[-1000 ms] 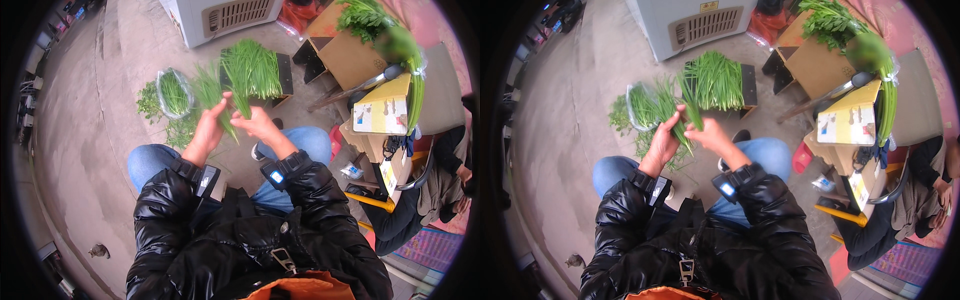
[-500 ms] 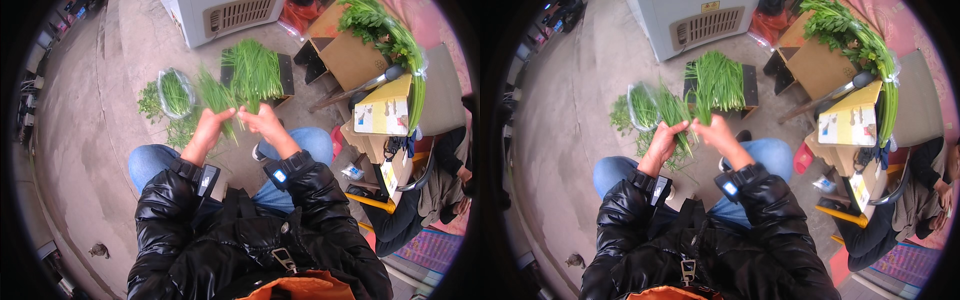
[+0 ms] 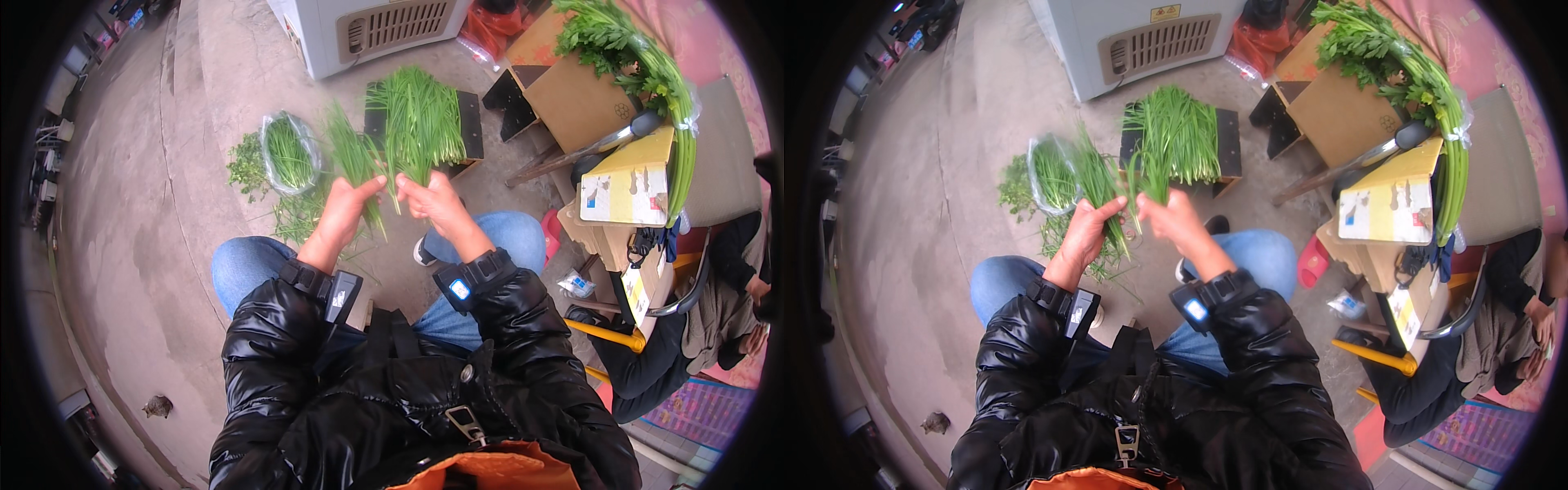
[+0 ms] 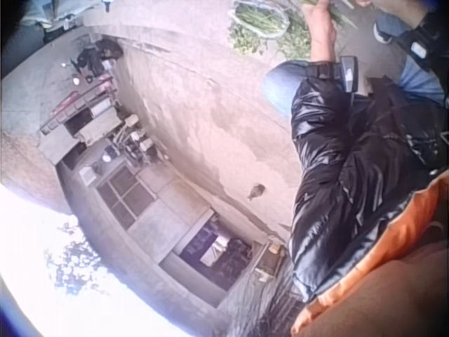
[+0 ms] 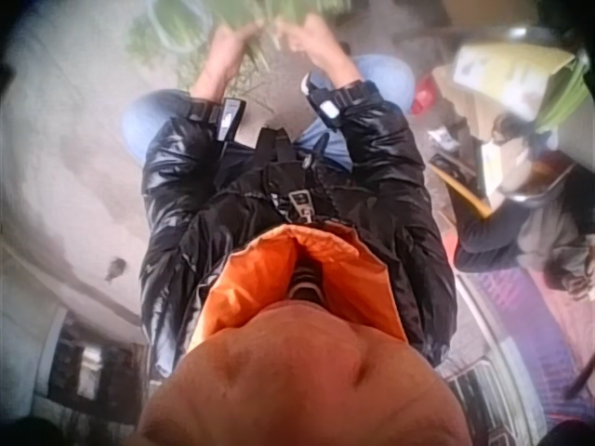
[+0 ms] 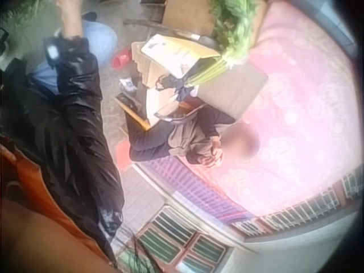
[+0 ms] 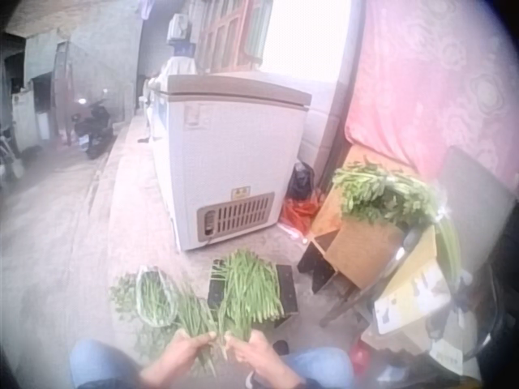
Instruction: The person sits on the ground and repeatedly gathers green leafy vegetables into bundles, aligning the stems and securing them with a thin tie. The person places each completed bundle on a nearby surface and continues with the next batch.
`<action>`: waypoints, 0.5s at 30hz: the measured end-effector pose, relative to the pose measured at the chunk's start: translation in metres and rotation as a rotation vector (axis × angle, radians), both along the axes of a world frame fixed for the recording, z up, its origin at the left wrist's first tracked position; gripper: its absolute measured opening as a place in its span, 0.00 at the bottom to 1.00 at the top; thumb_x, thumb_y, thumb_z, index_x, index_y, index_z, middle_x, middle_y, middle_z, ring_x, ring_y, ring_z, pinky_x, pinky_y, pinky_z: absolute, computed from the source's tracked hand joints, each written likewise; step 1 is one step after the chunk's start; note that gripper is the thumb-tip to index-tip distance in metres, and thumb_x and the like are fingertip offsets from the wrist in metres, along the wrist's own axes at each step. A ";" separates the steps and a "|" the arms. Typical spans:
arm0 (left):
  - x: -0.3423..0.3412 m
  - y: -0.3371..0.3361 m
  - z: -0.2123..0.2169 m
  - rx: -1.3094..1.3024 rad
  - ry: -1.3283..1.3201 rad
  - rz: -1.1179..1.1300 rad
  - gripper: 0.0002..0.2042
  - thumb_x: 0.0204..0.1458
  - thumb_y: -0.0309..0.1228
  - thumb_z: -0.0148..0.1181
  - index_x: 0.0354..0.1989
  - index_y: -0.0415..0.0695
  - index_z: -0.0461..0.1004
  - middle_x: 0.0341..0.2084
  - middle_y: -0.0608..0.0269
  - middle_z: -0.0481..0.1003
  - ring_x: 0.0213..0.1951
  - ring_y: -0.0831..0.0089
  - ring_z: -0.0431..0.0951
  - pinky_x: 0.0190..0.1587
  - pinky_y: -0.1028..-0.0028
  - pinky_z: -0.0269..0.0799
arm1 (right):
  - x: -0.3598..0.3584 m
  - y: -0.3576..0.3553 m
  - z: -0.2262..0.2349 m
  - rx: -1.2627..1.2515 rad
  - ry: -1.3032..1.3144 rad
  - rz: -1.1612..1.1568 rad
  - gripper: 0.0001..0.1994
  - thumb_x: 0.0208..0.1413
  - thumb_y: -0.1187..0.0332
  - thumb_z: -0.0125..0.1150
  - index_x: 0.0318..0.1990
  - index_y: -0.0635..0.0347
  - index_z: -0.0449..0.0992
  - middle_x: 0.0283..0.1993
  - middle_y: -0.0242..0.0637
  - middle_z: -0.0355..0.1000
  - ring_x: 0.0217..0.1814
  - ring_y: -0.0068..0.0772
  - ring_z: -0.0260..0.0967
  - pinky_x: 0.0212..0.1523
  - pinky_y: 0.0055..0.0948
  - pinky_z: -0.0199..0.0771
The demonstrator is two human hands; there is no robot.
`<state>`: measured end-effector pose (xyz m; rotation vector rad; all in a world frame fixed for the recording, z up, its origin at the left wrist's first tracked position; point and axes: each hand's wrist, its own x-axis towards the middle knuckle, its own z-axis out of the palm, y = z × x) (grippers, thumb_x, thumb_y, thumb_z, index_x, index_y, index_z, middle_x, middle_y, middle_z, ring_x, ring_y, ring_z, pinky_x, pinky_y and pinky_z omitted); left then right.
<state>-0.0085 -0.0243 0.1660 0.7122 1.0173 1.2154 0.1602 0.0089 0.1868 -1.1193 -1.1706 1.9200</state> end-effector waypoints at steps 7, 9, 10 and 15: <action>0.002 -0.002 0.003 -0.045 -0.049 -0.036 0.15 0.49 0.27 0.59 0.46 0.38 0.71 0.33 0.63 0.76 0.32 0.79 0.73 0.33 0.79 0.66 | -0.002 -0.002 0.000 0.052 -0.086 0.009 0.07 0.52 0.70 0.60 0.35 0.61 0.70 0.23 0.25 0.64 0.14 0.10 0.49 0.14 0.15 0.48; 0.001 -0.002 0.003 -0.041 -0.025 -0.099 0.15 0.49 0.27 0.59 0.46 0.37 0.70 0.34 0.62 0.76 0.33 0.78 0.74 0.33 0.79 0.67 | -0.001 -0.002 -0.001 0.047 -0.096 -0.004 0.07 0.50 0.68 0.60 0.33 0.60 0.71 0.22 0.26 0.67 0.14 0.12 0.54 0.14 0.15 0.53; 0.000 -0.001 0.003 -0.035 0.008 -0.139 0.15 0.50 0.27 0.59 0.46 0.37 0.70 0.34 0.62 0.76 0.34 0.78 0.74 0.33 0.79 0.68 | -0.001 -0.001 -0.002 0.046 -0.096 -0.011 0.07 0.49 0.67 0.60 0.32 0.59 0.72 0.22 0.26 0.68 0.15 0.13 0.56 0.14 0.15 0.55; 0.004 0.000 0.002 -0.059 -0.057 -0.063 0.11 0.51 0.27 0.59 0.41 0.37 0.72 0.31 0.61 0.76 0.27 0.78 0.74 0.29 0.78 0.72 | 0.002 0.000 -0.005 0.029 0.002 -0.031 0.07 0.51 0.66 0.58 0.31 0.59 0.72 0.23 0.26 0.69 0.15 0.13 0.56 0.14 0.14 0.54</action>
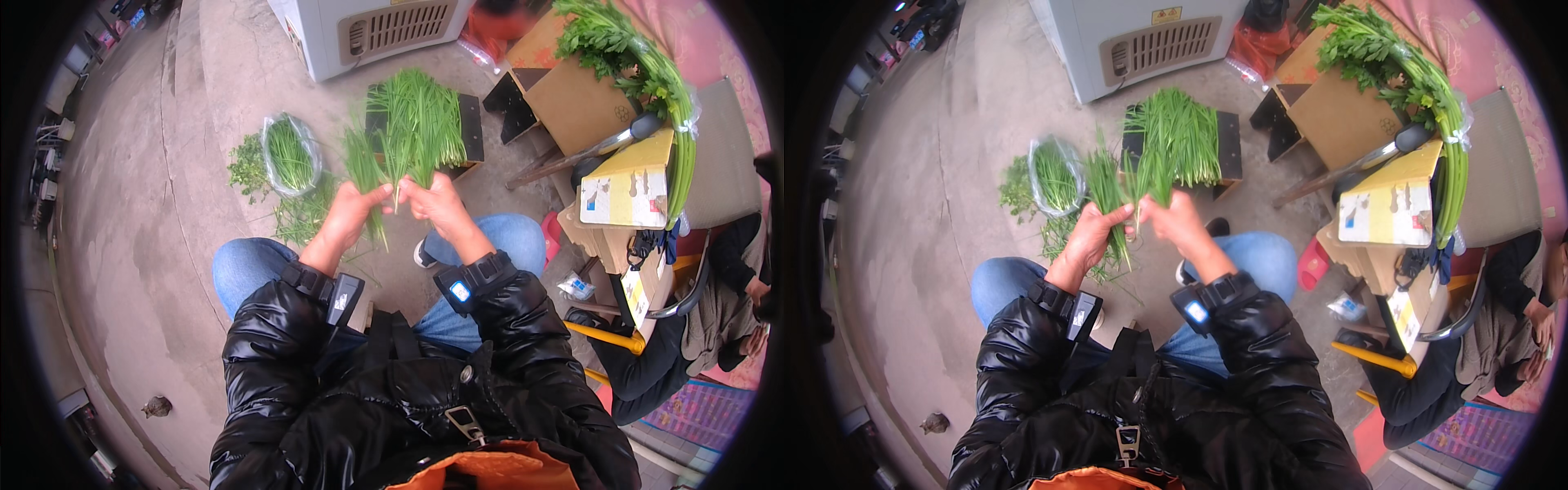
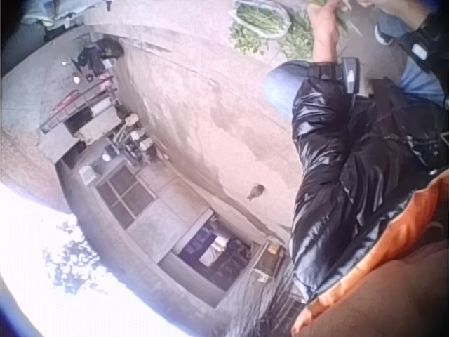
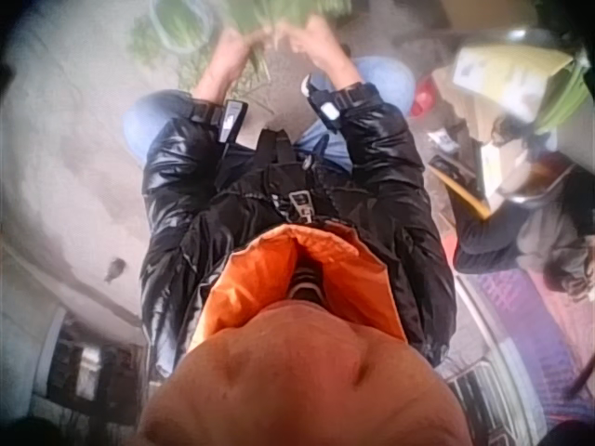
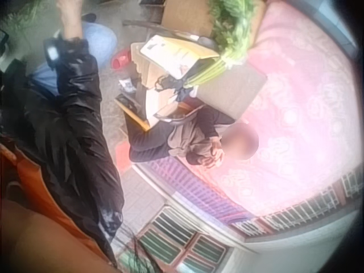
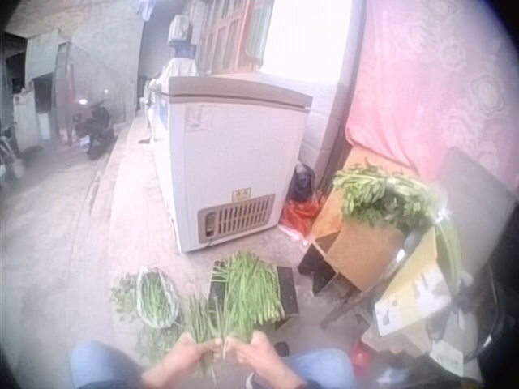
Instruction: The person sits on the ground and repeatedly gathers green leafy vegetables into bundles, aligning the stems and securing them with a thin tie. The person places each completed bundle on a nearby surface and continues with the next batch.
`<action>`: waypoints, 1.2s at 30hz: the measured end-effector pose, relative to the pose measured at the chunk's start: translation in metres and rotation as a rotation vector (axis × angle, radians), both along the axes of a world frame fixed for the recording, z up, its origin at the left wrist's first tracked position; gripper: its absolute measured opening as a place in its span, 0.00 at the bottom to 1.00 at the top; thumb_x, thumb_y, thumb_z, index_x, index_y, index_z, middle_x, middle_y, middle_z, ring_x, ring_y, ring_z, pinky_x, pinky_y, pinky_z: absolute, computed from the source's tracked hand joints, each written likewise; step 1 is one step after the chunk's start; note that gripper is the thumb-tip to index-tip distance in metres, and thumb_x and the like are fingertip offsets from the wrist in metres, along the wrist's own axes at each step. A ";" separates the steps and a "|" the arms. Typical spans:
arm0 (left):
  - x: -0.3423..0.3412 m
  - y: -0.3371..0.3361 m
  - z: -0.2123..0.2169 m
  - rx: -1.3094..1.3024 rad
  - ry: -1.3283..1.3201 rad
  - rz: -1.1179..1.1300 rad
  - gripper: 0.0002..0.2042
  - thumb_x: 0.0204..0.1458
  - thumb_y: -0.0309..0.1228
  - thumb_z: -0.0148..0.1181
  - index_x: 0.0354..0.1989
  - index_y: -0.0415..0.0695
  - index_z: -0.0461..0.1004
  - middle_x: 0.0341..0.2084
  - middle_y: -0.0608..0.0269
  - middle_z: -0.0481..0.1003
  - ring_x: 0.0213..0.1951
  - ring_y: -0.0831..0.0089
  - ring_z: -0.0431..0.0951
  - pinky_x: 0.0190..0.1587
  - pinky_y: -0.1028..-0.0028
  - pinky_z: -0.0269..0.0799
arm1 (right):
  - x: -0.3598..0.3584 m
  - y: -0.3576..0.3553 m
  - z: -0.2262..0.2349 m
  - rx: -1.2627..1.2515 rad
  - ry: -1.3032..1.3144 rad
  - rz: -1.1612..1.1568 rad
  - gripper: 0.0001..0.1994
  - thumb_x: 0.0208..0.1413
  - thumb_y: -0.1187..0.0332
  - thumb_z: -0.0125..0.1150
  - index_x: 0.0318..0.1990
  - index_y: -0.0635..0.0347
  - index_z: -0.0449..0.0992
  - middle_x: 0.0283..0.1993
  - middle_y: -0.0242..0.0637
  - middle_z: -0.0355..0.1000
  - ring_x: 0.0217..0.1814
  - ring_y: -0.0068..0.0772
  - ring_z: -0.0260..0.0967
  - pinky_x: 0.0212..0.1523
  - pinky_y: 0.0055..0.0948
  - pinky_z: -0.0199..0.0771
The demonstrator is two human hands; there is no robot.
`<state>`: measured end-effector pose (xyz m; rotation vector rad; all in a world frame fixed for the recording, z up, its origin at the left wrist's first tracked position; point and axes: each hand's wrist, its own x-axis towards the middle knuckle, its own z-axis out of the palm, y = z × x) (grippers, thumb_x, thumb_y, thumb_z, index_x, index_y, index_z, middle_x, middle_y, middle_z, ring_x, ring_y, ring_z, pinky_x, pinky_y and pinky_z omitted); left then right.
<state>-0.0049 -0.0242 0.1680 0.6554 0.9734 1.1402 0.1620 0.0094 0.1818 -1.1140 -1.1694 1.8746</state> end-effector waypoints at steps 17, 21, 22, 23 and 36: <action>0.002 -0.002 -0.009 0.105 0.227 -0.139 0.08 0.46 0.28 0.63 0.33 0.39 0.75 0.23 0.69 0.73 0.24 0.81 0.69 0.27 0.79 0.64 | -0.004 -0.003 0.004 0.074 -0.082 0.008 0.07 0.53 0.68 0.59 0.35 0.60 0.71 0.23 0.24 0.65 0.16 0.10 0.51 0.15 0.14 0.49; 0.001 -0.001 -0.005 0.097 0.272 -0.171 0.08 0.45 0.27 0.63 0.34 0.40 0.75 0.23 0.69 0.72 0.24 0.81 0.69 0.27 0.79 0.65 | -0.004 -0.002 0.001 0.109 -0.060 -0.069 0.07 0.53 0.68 0.59 0.35 0.61 0.71 0.24 0.26 0.66 0.16 0.11 0.52 0.16 0.14 0.50; 0.001 -0.001 -0.003 0.095 0.289 -0.181 0.08 0.46 0.27 0.62 0.34 0.39 0.74 0.23 0.70 0.72 0.24 0.81 0.69 0.27 0.79 0.65 | -0.004 -0.002 0.001 0.116 -0.062 -0.095 0.07 0.53 0.68 0.59 0.35 0.61 0.70 0.25 0.27 0.66 0.16 0.11 0.52 0.16 0.14 0.50; 0.001 -0.001 0.000 0.100 0.286 -0.193 0.08 0.46 0.27 0.62 0.34 0.39 0.74 0.23 0.70 0.72 0.24 0.81 0.69 0.27 0.79 0.65 | -0.003 -0.002 0.000 0.113 -0.061 -0.102 0.07 0.54 0.68 0.58 0.35 0.61 0.70 0.25 0.27 0.66 0.16 0.12 0.52 0.16 0.14 0.50; -0.004 -0.003 0.005 0.012 -0.019 -0.117 0.19 0.51 0.21 0.50 0.53 0.30 0.62 0.42 0.53 0.73 0.41 0.68 0.76 0.44 0.73 0.72 | 0.001 0.004 0.005 0.062 0.039 -0.140 0.07 0.58 0.69 0.51 0.38 0.64 0.68 0.22 0.27 0.64 0.16 0.12 0.50 0.16 0.14 0.50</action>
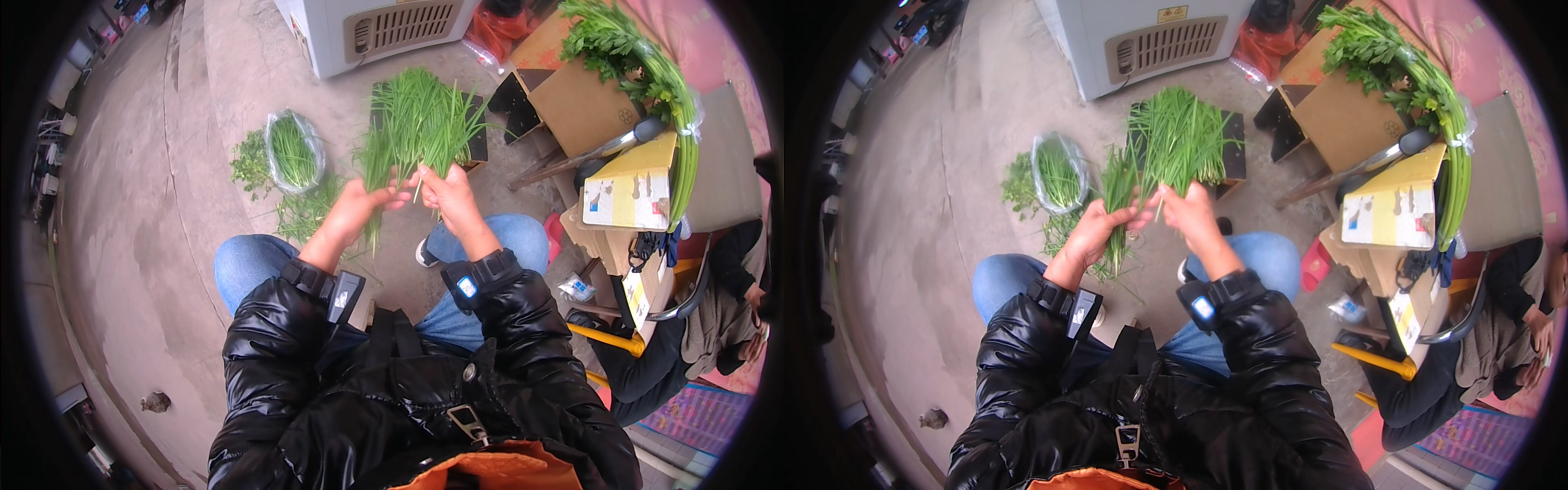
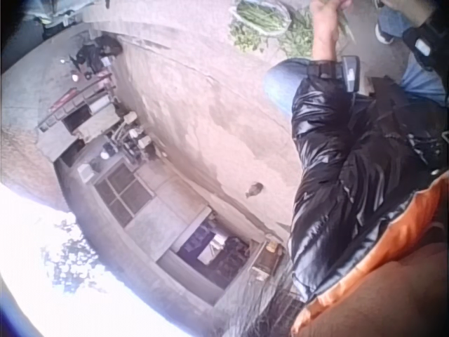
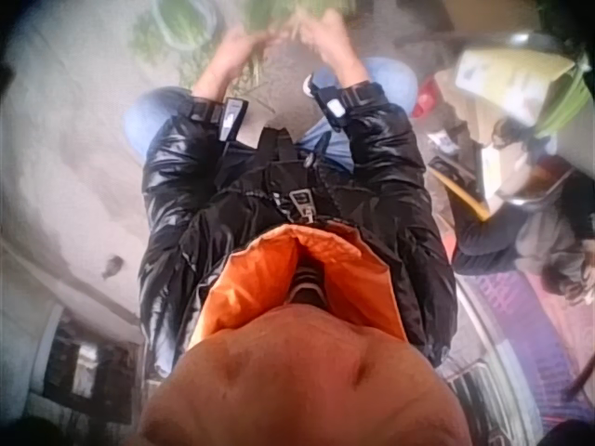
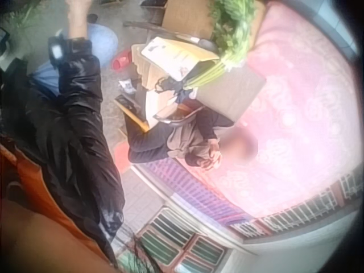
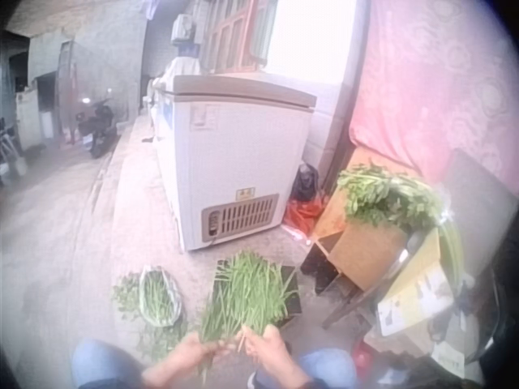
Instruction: The person sits on the ground and repeatedly gathers green leafy vegetables into bundles, aligning the stems and securing them with a thin tie. The person places each completed bundle on a nearby surface and continues with the next batch.
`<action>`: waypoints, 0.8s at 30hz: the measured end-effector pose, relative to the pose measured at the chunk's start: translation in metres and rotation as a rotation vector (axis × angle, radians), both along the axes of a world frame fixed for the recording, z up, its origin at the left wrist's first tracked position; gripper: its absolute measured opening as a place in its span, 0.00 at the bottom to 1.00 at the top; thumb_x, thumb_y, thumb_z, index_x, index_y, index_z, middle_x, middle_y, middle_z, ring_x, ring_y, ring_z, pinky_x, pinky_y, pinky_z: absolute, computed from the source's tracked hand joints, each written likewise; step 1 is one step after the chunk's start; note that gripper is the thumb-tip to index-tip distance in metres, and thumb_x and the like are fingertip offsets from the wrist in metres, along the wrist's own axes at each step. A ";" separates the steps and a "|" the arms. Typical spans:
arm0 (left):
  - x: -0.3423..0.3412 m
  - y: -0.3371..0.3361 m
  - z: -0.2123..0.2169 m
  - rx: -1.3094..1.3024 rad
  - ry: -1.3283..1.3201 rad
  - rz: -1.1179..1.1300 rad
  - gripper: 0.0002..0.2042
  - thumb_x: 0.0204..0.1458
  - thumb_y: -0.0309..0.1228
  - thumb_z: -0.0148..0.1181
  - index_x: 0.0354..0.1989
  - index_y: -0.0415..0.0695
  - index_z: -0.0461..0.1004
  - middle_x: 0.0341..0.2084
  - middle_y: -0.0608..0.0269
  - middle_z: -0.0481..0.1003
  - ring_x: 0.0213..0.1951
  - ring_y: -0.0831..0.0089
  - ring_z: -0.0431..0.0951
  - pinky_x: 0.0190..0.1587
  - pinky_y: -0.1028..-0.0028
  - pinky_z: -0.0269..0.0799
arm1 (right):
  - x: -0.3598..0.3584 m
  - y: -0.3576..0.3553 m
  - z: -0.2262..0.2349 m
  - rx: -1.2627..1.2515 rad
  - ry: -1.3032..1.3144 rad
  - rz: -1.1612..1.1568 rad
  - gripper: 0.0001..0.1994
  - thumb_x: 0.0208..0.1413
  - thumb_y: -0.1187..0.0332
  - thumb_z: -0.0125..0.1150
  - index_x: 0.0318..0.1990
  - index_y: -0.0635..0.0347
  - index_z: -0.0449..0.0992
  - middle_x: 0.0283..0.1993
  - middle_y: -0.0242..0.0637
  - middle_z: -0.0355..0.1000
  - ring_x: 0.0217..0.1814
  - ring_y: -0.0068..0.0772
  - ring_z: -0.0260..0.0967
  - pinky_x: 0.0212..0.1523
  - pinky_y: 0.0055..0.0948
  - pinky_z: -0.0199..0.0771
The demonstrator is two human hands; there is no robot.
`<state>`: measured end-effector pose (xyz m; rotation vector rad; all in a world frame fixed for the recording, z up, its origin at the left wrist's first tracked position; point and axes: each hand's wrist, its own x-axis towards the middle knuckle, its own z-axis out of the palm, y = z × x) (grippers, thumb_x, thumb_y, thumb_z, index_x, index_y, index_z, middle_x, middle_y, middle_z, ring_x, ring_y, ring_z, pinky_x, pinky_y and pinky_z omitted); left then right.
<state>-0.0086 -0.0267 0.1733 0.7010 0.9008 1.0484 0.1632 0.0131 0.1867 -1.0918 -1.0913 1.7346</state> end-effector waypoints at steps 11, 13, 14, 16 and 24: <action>0.003 -0.001 -0.004 0.013 0.040 -0.035 0.20 0.50 0.20 0.54 0.53 0.32 0.64 0.41 0.53 0.73 0.40 0.68 0.76 0.43 0.74 0.74 | -0.004 -0.004 0.000 -0.025 -0.195 0.161 0.12 0.52 0.67 0.60 0.42 0.63 0.72 0.27 0.28 0.70 0.19 0.11 0.55 0.18 0.13 0.53; 0.003 -0.001 0.000 0.005 0.082 -0.069 0.19 0.50 0.20 0.54 0.52 0.31 0.65 0.39 0.53 0.74 0.38 0.69 0.77 0.42 0.75 0.75 | -0.004 -0.003 -0.001 0.002 -0.199 0.130 0.11 0.52 0.67 0.59 0.41 0.63 0.73 0.26 0.28 0.70 0.19 0.12 0.58 0.18 0.14 0.55; 0.002 -0.001 0.002 -0.003 0.092 -0.086 0.18 0.51 0.20 0.54 0.51 0.31 0.65 0.38 0.54 0.74 0.37 0.69 0.77 0.41 0.75 0.75 | -0.003 -0.003 -0.001 0.021 -0.199 0.121 0.11 0.52 0.67 0.58 0.40 0.62 0.73 0.26 0.29 0.71 0.20 0.14 0.60 0.19 0.14 0.57; 0.002 -0.001 0.005 -0.001 0.130 -0.076 0.17 0.51 0.21 0.54 0.50 0.31 0.66 0.37 0.54 0.75 0.36 0.69 0.77 0.40 0.75 0.75 | -0.003 -0.003 -0.001 0.053 -0.183 0.084 0.09 0.52 0.68 0.56 0.38 0.62 0.74 0.25 0.28 0.71 0.20 0.15 0.62 0.18 0.15 0.59; -0.003 0.003 0.000 -0.049 0.018 0.088 0.16 0.55 0.25 0.52 0.52 0.34 0.65 0.40 0.53 0.74 0.41 0.67 0.76 0.44 0.73 0.74 | 0.005 0.006 -0.001 -0.020 0.049 -0.040 0.06 0.57 0.68 0.52 0.34 0.61 0.67 0.24 0.28 0.64 0.17 0.12 0.51 0.17 0.15 0.51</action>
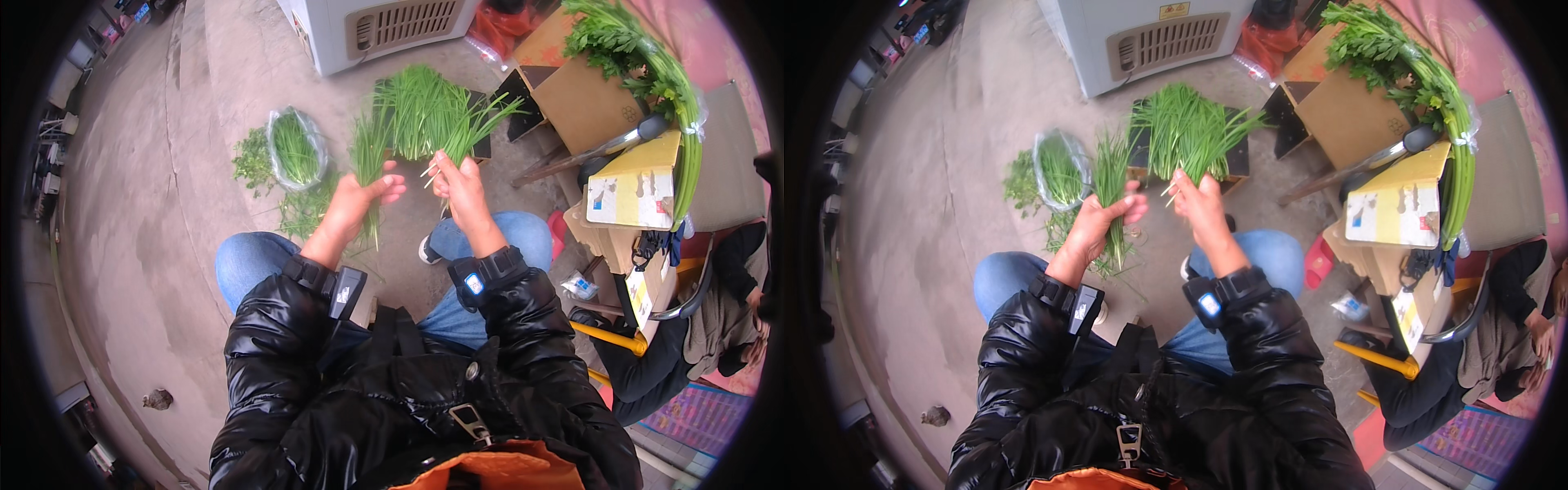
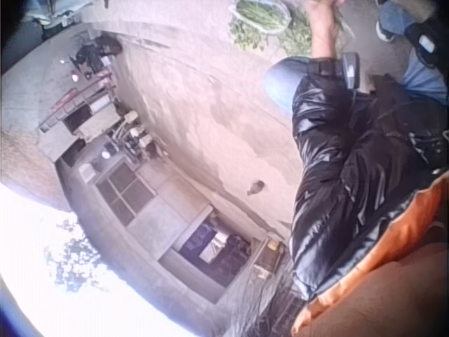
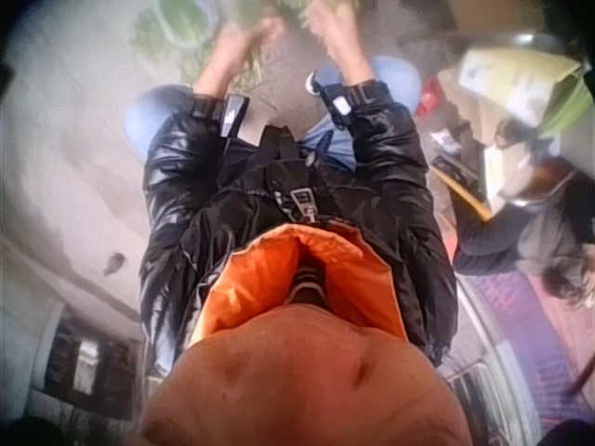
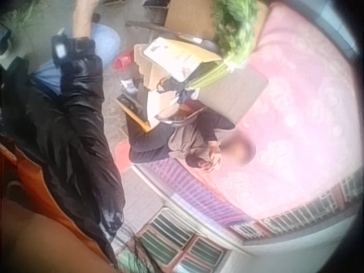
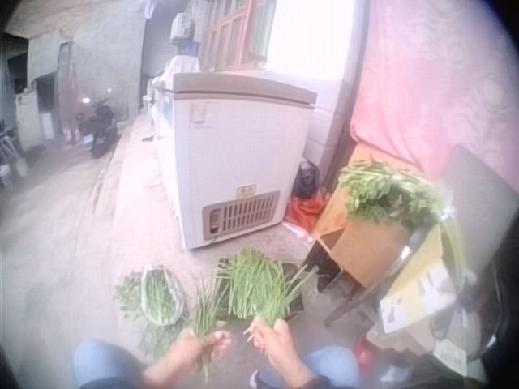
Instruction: The person sits on the ground and repeatedly gathers green leafy vegetables into bundles, aligning the stems and securing them with a thin tie. The person places each completed bundle on a nearby surface and continues with the next batch.
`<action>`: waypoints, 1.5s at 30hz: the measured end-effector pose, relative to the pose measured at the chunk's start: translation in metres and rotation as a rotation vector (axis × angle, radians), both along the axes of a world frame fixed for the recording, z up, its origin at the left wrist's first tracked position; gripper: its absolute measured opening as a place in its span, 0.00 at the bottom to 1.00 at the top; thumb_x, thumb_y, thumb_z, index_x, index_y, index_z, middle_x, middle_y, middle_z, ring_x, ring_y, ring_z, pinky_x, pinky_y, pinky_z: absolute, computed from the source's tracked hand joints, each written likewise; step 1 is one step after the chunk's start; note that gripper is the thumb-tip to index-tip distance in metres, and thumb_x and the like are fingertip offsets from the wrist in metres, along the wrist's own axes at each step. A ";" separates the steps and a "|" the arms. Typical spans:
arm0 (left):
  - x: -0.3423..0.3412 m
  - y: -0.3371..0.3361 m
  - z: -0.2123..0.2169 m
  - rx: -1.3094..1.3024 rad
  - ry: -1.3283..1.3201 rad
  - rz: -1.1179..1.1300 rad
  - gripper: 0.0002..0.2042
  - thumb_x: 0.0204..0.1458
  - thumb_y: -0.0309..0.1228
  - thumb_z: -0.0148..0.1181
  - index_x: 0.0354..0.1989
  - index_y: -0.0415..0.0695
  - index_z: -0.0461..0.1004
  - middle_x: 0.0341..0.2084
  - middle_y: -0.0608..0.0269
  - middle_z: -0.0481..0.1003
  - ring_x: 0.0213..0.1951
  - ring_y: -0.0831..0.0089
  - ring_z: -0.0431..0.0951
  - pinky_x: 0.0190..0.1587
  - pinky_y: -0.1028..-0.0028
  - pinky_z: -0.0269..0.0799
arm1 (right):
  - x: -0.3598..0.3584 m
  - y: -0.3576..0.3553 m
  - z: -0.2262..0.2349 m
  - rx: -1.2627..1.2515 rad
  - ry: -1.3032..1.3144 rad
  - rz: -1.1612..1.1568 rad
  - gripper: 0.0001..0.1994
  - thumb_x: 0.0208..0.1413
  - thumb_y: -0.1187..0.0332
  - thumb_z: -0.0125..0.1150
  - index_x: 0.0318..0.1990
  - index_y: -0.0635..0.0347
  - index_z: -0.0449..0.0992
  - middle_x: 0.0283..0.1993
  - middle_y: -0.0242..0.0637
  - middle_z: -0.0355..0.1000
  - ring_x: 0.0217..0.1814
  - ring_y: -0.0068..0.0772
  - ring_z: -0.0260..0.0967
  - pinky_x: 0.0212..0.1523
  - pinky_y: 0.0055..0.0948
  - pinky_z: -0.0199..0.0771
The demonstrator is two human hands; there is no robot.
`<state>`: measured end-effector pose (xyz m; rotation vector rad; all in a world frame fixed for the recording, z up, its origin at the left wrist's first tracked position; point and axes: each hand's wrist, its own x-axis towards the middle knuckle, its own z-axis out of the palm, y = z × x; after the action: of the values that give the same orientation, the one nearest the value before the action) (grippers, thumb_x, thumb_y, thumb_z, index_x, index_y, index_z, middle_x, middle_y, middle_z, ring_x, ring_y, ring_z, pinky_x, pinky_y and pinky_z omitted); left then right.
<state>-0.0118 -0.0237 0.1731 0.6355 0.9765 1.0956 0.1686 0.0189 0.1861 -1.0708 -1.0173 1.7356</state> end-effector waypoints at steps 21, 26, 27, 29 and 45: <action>0.003 0.002 -0.006 0.104 -0.142 0.071 0.16 0.53 0.30 0.55 0.49 0.37 0.65 0.37 0.61 0.72 0.37 0.74 0.72 0.39 0.74 0.69 | -0.010 -0.013 0.000 -0.027 -0.204 0.292 0.10 0.52 0.69 0.59 0.40 0.61 0.70 0.28 0.27 0.68 0.17 0.10 0.52 0.17 0.12 0.51; 0.002 -0.002 -0.009 0.073 0.036 -0.076 0.12 0.50 0.28 0.60 0.42 0.40 0.71 0.30 0.67 0.73 0.29 0.79 0.71 0.30 0.80 0.67 | -0.011 -0.011 -0.001 -0.050 -0.126 0.176 0.11 0.53 0.68 0.59 0.40 0.63 0.69 0.34 0.33 0.72 0.18 0.09 0.53 0.17 0.11 0.51; 0.003 -0.002 -0.010 0.086 0.048 -0.102 0.10 0.50 0.28 0.60 0.40 0.40 0.72 0.28 0.68 0.73 0.27 0.80 0.71 0.29 0.80 0.67 | -0.011 -0.011 -0.001 -0.048 -0.121 0.169 0.11 0.53 0.68 0.59 0.40 0.63 0.69 0.35 0.34 0.72 0.18 0.09 0.52 0.17 0.11 0.51; 0.005 -0.003 -0.010 0.054 0.094 -0.111 0.07 0.50 0.28 0.60 0.36 0.40 0.73 0.25 0.70 0.73 0.25 0.82 0.70 0.26 0.81 0.65 | -0.011 -0.012 -0.001 -0.042 -0.132 0.164 0.11 0.52 0.68 0.60 0.40 0.63 0.70 0.35 0.34 0.73 0.17 0.08 0.52 0.16 0.11 0.50; 0.009 -0.003 0.002 0.013 0.098 -0.121 0.07 0.51 0.29 0.60 0.33 0.38 0.74 0.22 0.67 0.73 0.21 0.83 0.67 0.22 0.84 0.60 | -0.013 -0.015 -0.001 0.037 -0.121 0.088 0.08 0.54 0.66 0.59 0.33 0.60 0.70 0.24 0.27 0.65 0.17 0.12 0.53 0.17 0.13 0.53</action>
<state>-0.0029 -0.0269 0.1747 0.7549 1.0025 0.9723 0.1552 0.0036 0.1852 -1.1341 -1.1830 1.7319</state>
